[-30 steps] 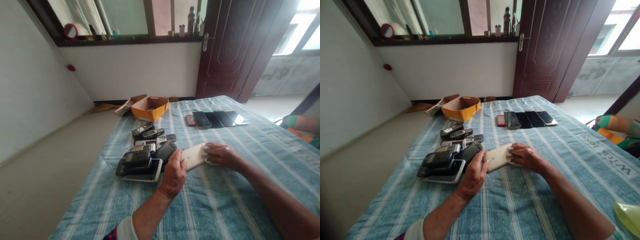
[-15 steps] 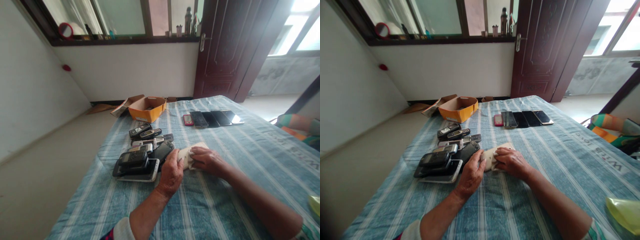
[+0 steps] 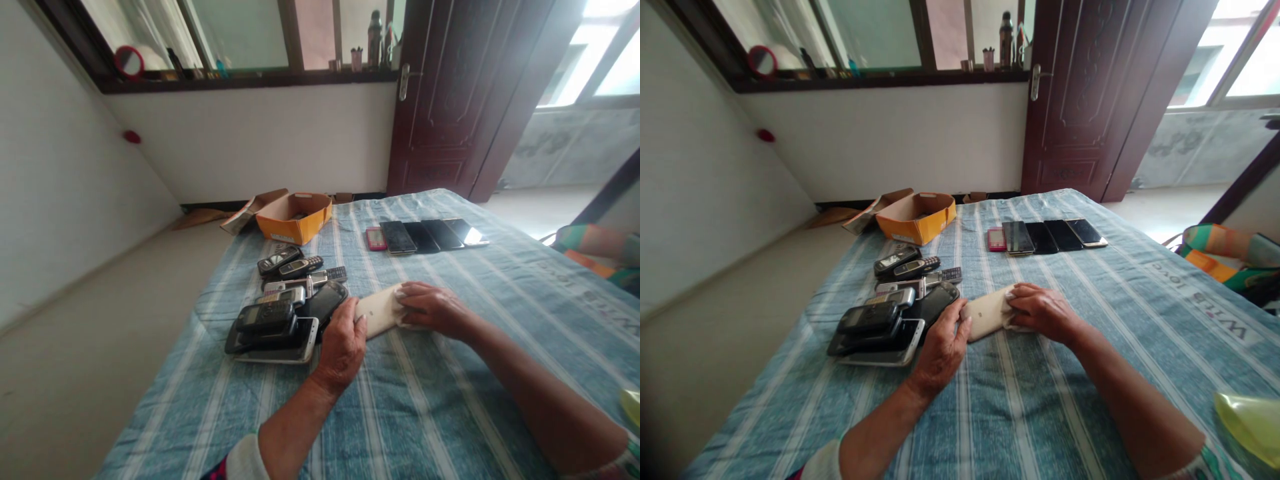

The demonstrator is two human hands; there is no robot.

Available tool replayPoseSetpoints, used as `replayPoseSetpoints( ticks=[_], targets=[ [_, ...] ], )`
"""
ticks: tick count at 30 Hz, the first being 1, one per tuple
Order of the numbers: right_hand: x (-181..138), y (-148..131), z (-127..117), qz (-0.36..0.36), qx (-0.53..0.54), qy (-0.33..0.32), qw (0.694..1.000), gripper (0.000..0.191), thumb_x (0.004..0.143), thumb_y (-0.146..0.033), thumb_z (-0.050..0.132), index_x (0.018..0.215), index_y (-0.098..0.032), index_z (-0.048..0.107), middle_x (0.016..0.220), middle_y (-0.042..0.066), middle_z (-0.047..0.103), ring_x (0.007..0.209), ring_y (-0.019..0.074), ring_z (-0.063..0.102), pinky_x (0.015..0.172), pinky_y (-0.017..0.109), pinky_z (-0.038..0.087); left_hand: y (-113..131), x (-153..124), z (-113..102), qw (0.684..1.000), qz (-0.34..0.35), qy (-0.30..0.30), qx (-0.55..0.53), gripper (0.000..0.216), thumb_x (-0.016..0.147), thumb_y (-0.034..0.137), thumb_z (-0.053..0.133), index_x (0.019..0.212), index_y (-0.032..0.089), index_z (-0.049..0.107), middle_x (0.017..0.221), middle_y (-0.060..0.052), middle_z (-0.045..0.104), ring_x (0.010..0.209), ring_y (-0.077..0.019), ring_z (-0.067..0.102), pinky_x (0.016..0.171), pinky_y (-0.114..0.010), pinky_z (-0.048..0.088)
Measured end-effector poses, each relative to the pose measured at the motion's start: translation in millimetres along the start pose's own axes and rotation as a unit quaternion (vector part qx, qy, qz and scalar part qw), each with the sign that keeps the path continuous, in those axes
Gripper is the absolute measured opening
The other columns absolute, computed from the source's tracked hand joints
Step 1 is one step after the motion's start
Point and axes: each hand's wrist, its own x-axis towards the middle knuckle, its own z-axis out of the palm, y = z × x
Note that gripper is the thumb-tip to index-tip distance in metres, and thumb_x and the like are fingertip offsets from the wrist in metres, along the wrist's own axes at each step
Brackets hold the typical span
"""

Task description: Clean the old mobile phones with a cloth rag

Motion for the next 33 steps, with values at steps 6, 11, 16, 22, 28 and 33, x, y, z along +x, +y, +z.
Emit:
replayPoseSetpoints(
  ticks=[6, 11, 16, 22, 28, 33],
  targets=[
    [-10, 16, -6, 0.012, 0.004, 0.000, 1.000, 0.018, 0.084, -0.025, 0.067, 0.101, -0.022, 0.072, 0.115, 0.008, 0.068, 0.112, 0.0243, 0.061, 0.090, 0.033, 0.052, 2, 0, 1, 1.000, 0.000, -0.004, 0.009, 0.036, 0.089, 0.019, 0.048, 0.122, 0.008, 0.056, 0.120, -0.019, 0.065, 0.113, -0.0284, 0.061, 0.100, -0.044, 0.050],
    [2, -7, 9, -0.012, 0.004, 0.007, 1.000, 0.017, 0.086, -0.026, 0.066, 0.101, -0.019, 0.071, 0.112, 0.009, 0.068, 0.115, 0.0244, 0.059, 0.092, 0.034, 0.052, 2, 0, 1, 1.000, 0.010, 0.001, 0.024, 0.034, 0.089, 0.019, 0.049, 0.121, 0.009, 0.056, 0.119, -0.018, 0.065, 0.113, -0.0281, 0.062, 0.099, -0.044, 0.051],
    [21, -39, 24, -0.035, -0.007, 0.013, 0.999, 0.011, 0.088, -0.025, 0.063, 0.092, -0.018, 0.070, 0.102, 0.009, 0.069, 0.108, 0.0237, 0.061, 0.090, 0.033, 0.052, -1, 1, 1, 0.999, 0.025, 0.006, 0.028, 0.034, 0.090, 0.019, 0.048, 0.122, 0.009, 0.055, 0.119, -0.019, 0.065, 0.113, -0.0278, 0.062, 0.099, -0.044, 0.051],
    [10, -10, 6, -0.013, 0.032, -0.016, 0.999, 0.013, 0.082, -0.022, 0.069, 0.095, -0.021, 0.072, 0.111, 0.008, 0.069, 0.112, 0.0235, 0.059, 0.092, 0.032, 0.050, -1, 1, 0, 1.000, 0.020, 0.002, 0.017, 0.035, 0.090, 0.019, 0.049, 0.122, 0.009, 0.055, 0.120, -0.018, 0.065, 0.113, -0.0276, 0.062, 0.099, -0.043, 0.051],
    [-11, 22, -9, 0.038, 0.035, -0.004, 0.999, 0.016, 0.083, -0.025, 0.069, 0.098, -0.024, 0.074, 0.114, 0.006, 0.069, 0.113, 0.0234, 0.060, 0.091, 0.032, 0.050, 0, 0, 0, 1.000, 0.020, 0.007, 0.012, 0.036, 0.089, 0.018, 0.051, 0.122, 0.006, 0.057, 0.119, -0.021, 0.065, 0.114, -0.0299, 0.062, 0.100, -0.044, 0.050],
    [1, -1, 5, 0.004, 0.022, -0.004, 1.000, 0.015, 0.085, -0.025, 0.066, 0.099, -0.020, 0.072, 0.114, 0.009, 0.068, 0.116, 0.0247, 0.058, 0.093, 0.034, 0.050, 2, 1, 0, 1.000, 0.020, 0.003, 0.016, 0.036, 0.089, 0.019, 0.049, 0.122, 0.004, 0.056, 0.119, -0.023, 0.064, 0.112, -0.0316, 0.062, 0.098, -0.048, 0.051]
  ],
)
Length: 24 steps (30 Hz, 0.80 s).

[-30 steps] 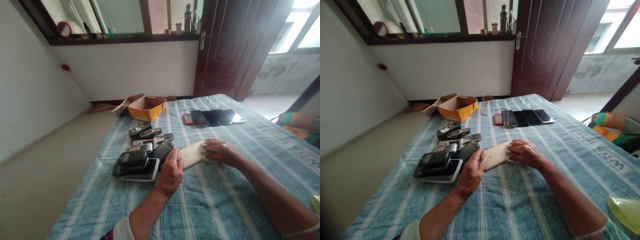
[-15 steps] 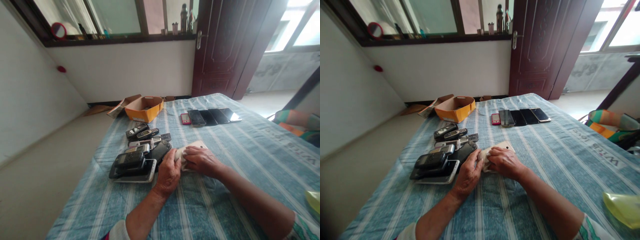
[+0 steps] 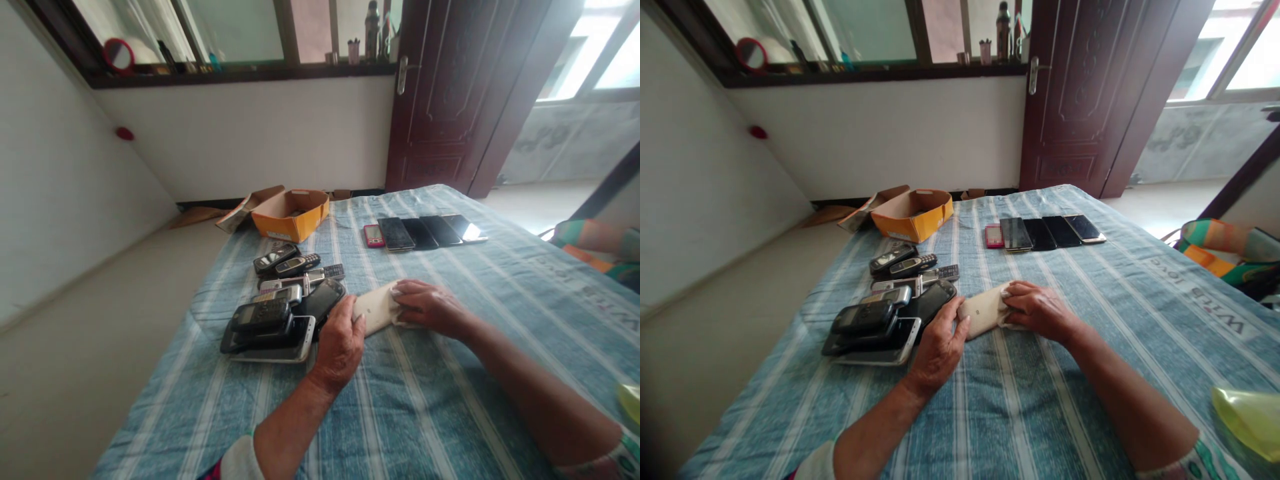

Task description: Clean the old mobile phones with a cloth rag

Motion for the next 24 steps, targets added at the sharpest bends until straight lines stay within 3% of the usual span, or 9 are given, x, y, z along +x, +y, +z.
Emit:
replayPoseSetpoints(
  ticks=[6, 15, 19, 24],
  targets=[
    [14, -28, 15, -0.020, -0.025, 0.015, 0.999, 0.012, 0.086, -0.026, 0.067, 0.095, -0.019, 0.071, 0.106, 0.009, 0.069, 0.112, 0.0244, 0.060, 0.092, 0.034, 0.051, 1, 1, -1, 1.000, 0.001, -0.003, -0.003, 0.036, 0.089, 0.017, 0.048, 0.121, 0.004, 0.056, 0.117, -0.021, 0.065, 0.111, -0.0297, 0.063, 0.097, -0.045, 0.052],
    [-1, -2, -2, 0.014, 0.003, 0.005, 1.000, 0.017, 0.083, -0.020, 0.068, 0.100, -0.020, 0.071, 0.112, 0.009, 0.068, 0.115, 0.0247, 0.058, 0.093, 0.035, 0.051, -2, -1, -1, 1.000, 0.000, -0.007, 0.009, 0.036, 0.089, 0.020, 0.050, 0.122, 0.007, 0.056, 0.121, -0.021, 0.064, 0.115, -0.0289, 0.061, 0.100, -0.045, 0.050],
    [6, -20, 2, -0.001, 0.044, 0.003, 0.999, 0.013, 0.088, -0.022, 0.062, 0.097, -0.020, 0.072, 0.102, 0.009, 0.069, 0.104, 0.0219, 0.063, 0.087, 0.032, 0.052, -3, -2, 2, 0.999, 0.023, 0.001, 0.025, 0.036, 0.089, 0.019, 0.051, 0.125, 0.012, 0.053, 0.121, -0.017, 0.064, 0.116, -0.0269, 0.061, 0.101, -0.043, 0.050],
    [11, -37, 8, 0.027, 0.122, 0.060, 0.990, 0.021, 0.093, -0.025, 0.053, 0.095, -0.020, 0.073, 0.093, 0.009, 0.070, 0.087, 0.0182, 0.066, 0.076, 0.029, 0.053, 1, -5, 0, 0.995, 0.077, 0.027, 0.050, 0.040, 0.091, 0.020, 0.051, 0.129, 0.010, 0.048, 0.125, -0.020, 0.061, 0.120, -0.0291, 0.058, 0.102, -0.045, 0.049]
  ],
)
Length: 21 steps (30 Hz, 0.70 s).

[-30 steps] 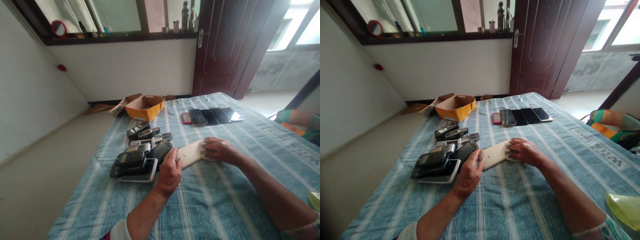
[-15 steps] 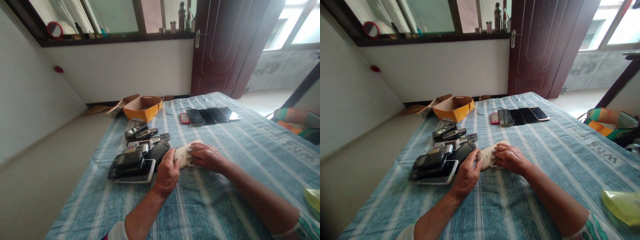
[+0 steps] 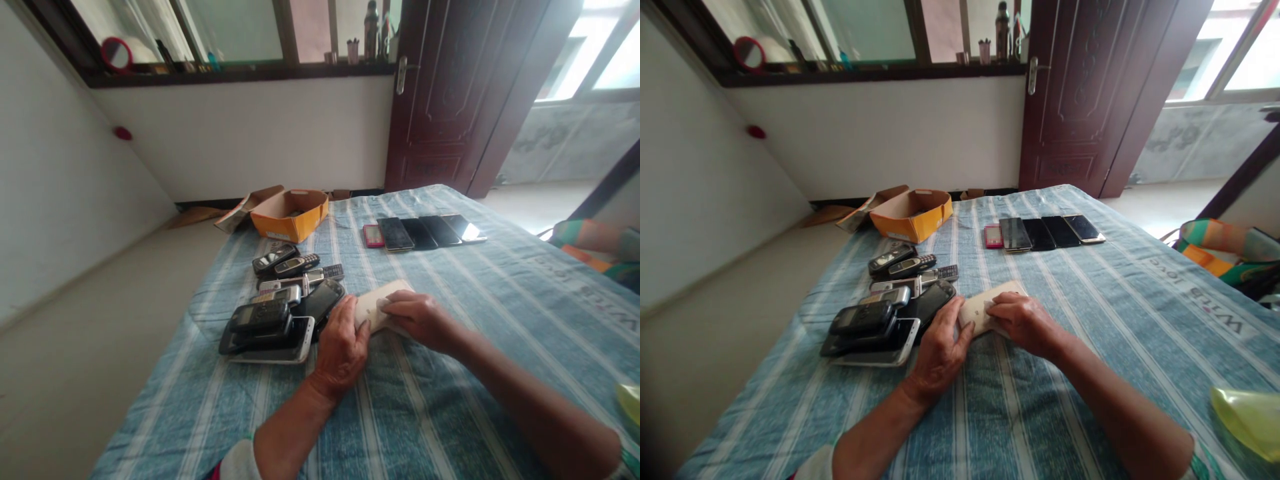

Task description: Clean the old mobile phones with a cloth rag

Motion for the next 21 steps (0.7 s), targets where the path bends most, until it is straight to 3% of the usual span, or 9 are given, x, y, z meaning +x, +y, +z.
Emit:
replayPoseSetpoints(
  ticks=[7, 13, 17, 21],
  targets=[
    [6, -20, 12, 0.076, 0.158, 0.093, 0.980, 0.019, 0.088, -0.022, 0.057, 0.091, -0.021, 0.075, 0.080, 0.004, 0.069, 0.074, 0.0150, 0.064, 0.065, 0.026, 0.050, 16, -1, -7, 0.995, 0.098, 0.000, -0.030, 0.054, 0.090, 0.020, 0.054, 0.139, 0.009, 0.036, 0.131, -0.022, 0.056, 0.126, -0.0298, 0.052, 0.105, -0.047, 0.047],
    [10, -42, 21, 0.176, 0.265, 0.151, 0.936, 0.021, 0.077, -0.016, 0.057, 0.082, -0.023, 0.076, 0.075, 0.000, 0.067, 0.072, 0.0143, 0.061, 0.067, 0.025, 0.048, 22, -1, -8, 0.993, 0.111, -0.013, -0.040, 0.058, 0.087, 0.016, 0.054, 0.142, 0.010, 0.034, 0.133, -0.020, 0.056, 0.128, -0.0287, 0.051, 0.106, -0.045, 0.045],
    [11, -48, 22, 0.231, 0.331, 0.153, 0.902, 0.018, 0.074, -0.019, 0.061, 0.084, -0.021, 0.076, 0.079, 0.001, 0.071, 0.078, 0.0173, 0.064, 0.074, 0.029, 0.050, 20, -1, -8, 0.993, 0.115, 0.002, -0.032, 0.055, 0.088, 0.015, 0.053, 0.141, 0.012, 0.037, 0.130, -0.018, 0.060, 0.123, -0.0271, 0.056, 0.103, -0.042, 0.049],
    [10, -51, 18, 0.246, 0.352, 0.121, 0.895, 0.020, 0.074, -0.021, 0.062, 0.089, -0.020, 0.076, 0.086, 0.002, 0.073, 0.086, 0.0200, 0.065, 0.081, 0.033, 0.050, 15, -1, -8, 0.994, 0.107, 0.022, -0.023, 0.046, 0.091, 0.014, 0.050, 0.137, 0.014, 0.044, 0.123, -0.015, 0.065, 0.116, -0.0250, 0.062, 0.099, -0.039, 0.053]
  ],
)
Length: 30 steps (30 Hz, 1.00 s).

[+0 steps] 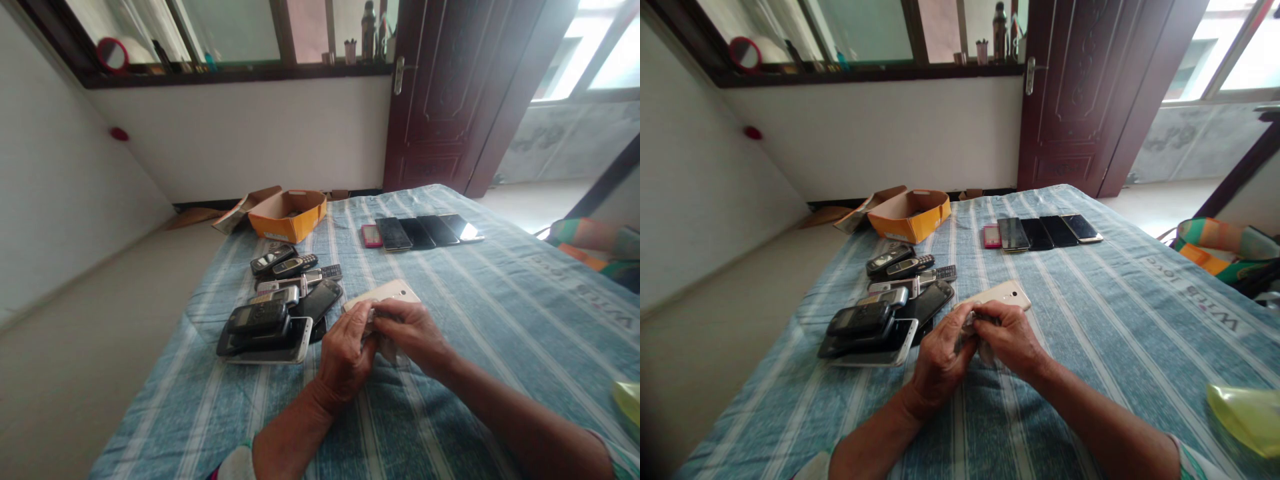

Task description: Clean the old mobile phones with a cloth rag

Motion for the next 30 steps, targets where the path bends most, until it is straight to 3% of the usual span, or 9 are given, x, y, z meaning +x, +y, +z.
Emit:
replayPoseSetpoints(
  ticks=[5, 9, 17, 22, 27, 30],
  targets=[
    [0, -6, -8, 0.028, -0.001, -0.071, 0.997, 0.039, 0.065, -0.013, 0.064, 0.102, -0.019, 0.072, 0.096, 0.003, 0.073, 0.089, 0.0212, 0.066, 0.082, 0.035, 0.052, -4, 2, -3, 0.999, -0.037, 0.006, -0.004, 0.036, 0.090, 0.013, 0.046, 0.126, 0.015, 0.053, 0.115, -0.013, 0.068, 0.109, -0.0227, 0.066, 0.094, -0.036, 0.056],
    [4, -2, -15, -0.016, -0.063, -0.095, 0.993, 0.051, 0.059, -0.005, 0.058, 0.105, -0.021, 0.071, 0.103, 0.004, 0.072, 0.096, 0.0219, 0.065, 0.087, 0.036, 0.051, -3, 4, -6, 0.998, -0.057, 0.007, -0.017, 0.033, 0.088, 0.011, 0.047, 0.118, 0.017, 0.058, 0.108, -0.010, 0.071, 0.101, -0.0212, 0.068, 0.091, -0.034, 0.056],
    [5, 12, -16, -0.042, -0.123, -0.039, 0.991, 0.039, 0.065, -0.009, 0.056, 0.098, -0.022, 0.072, 0.093, 0.002, 0.073, 0.085, 0.0192, 0.068, 0.079, 0.033, 0.053, 1, 8, -8, 0.990, -0.114, 0.020, -0.076, 0.023, 0.085, 0.014, 0.051, 0.103, 0.018, 0.065, 0.093, -0.005, 0.073, 0.085, -0.0192, 0.071, 0.081, -0.030, 0.058],
    [5, 3, -19, -0.067, -0.178, 0.021, 0.982, 0.045, 0.065, -0.012, 0.058, 0.108, -0.021, 0.069, 0.090, 0.001, 0.072, 0.080, 0.0179, 0.066, 0.076, 0.032, 0.053, 4, 9, -11, 0.983, -0.155, 0.020, -0.100, 0.018, 0.087, 0.019, 0.052, 0.099, 0.018, 0.066, 0.090, -0.005, 0.074, 0.081, -0.0190, 0.071, 0.077, -0.029, 0.059],
    [6, -5, -23, -0.049, -0.203, -0.050, 0.977, 0.021, 0.068, -0.011, 0.051, 0.075, -0.018, 0.069, 0.064, -0.002, 0.062, 0.060, 0.0124, 0.054, 0.054, 0.023, 0.042, 3, 7, -11, 0.978, -0.163, 0.037, -0.122, 0.019, 0.089, 0.021, 0.051, 0.099, 0.018, 0.067, 0.093, -0.005, 0.075, 0.086, -0.0196, 0.071, 0.083, -0.029, 0.057],
    [5, -9, -23, -0.026, -0.163, -0.094, 0.982, 0.018, 0.067, -0.010, 0.049, 0.068, -0.017, 0.066, 0.059, -0.004, 0.056, 0.056, 0.0100, 0.048, 0.051, 0.022, 0.036, 4, 7, -10, 0.967, -0.202, 0.032, -0.150, 0.019, 0.089, 0.022, 0.052, 0.100, 0.018, 0.067, 0.095, -0.006, 0.075, 0.087, -0.0200, 0.071, 0.083, -0.031, 0.057]
  ],
)
